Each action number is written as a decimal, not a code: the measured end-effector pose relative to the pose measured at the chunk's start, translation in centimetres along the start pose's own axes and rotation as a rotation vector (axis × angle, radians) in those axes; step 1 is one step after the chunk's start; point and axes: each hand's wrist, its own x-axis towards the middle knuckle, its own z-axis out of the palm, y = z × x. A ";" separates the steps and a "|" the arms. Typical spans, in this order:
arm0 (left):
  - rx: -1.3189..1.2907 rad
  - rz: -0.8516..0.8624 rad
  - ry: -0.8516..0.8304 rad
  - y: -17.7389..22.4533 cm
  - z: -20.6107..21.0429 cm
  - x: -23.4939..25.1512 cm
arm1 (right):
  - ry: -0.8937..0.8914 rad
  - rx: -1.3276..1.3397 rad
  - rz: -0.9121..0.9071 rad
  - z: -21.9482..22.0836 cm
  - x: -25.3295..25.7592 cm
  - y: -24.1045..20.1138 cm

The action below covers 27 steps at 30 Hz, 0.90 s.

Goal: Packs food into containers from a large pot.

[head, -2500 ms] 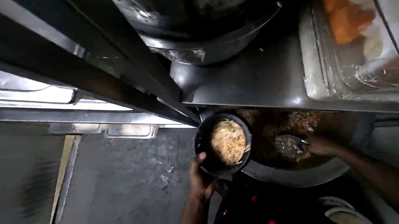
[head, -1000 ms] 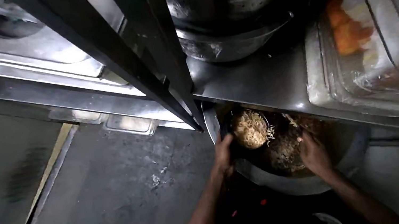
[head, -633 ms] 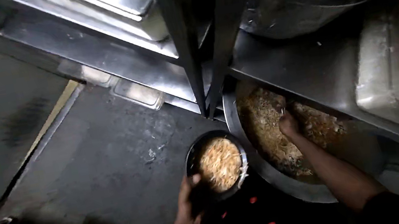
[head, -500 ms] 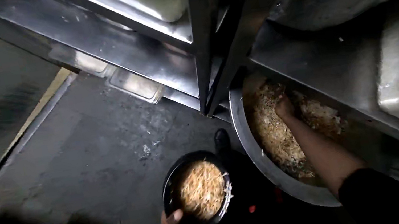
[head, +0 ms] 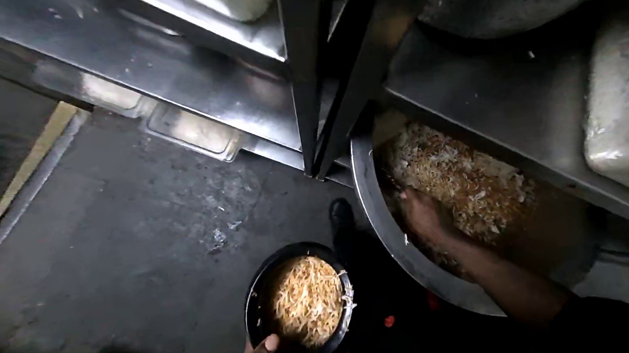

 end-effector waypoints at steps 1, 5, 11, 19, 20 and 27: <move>0.009 0.003 -0.014 0.5 0.4 -0.2 | 0.043 0.025 -0.013 -0.8 0.5 1.3; 0.007 0.019 -0.032 1.3 0.2 -0.7 | 0.164 0.167 0.295 -5.3 6.2 3.7; 0.029 0.021 -0.004 1.3 -0.3 -1.3 | 0.199 0.309 0.338 -2.3 8.1 0.1; 0.139 -0.022 -0.069 2.2 2.4 -0.6 | -0.011 0.149 0.004 0.8 0.9 1.9; 0.136 -0.016 -0.064 2.4 2.9 -0.7 | 0.021 0.182 0.025 0.0 1.5 2.8; 0.105 -0.003 -0.052 2.5 3.7 -1.0 | 0.140 0.304 0.308 -3.6 7.1 0.2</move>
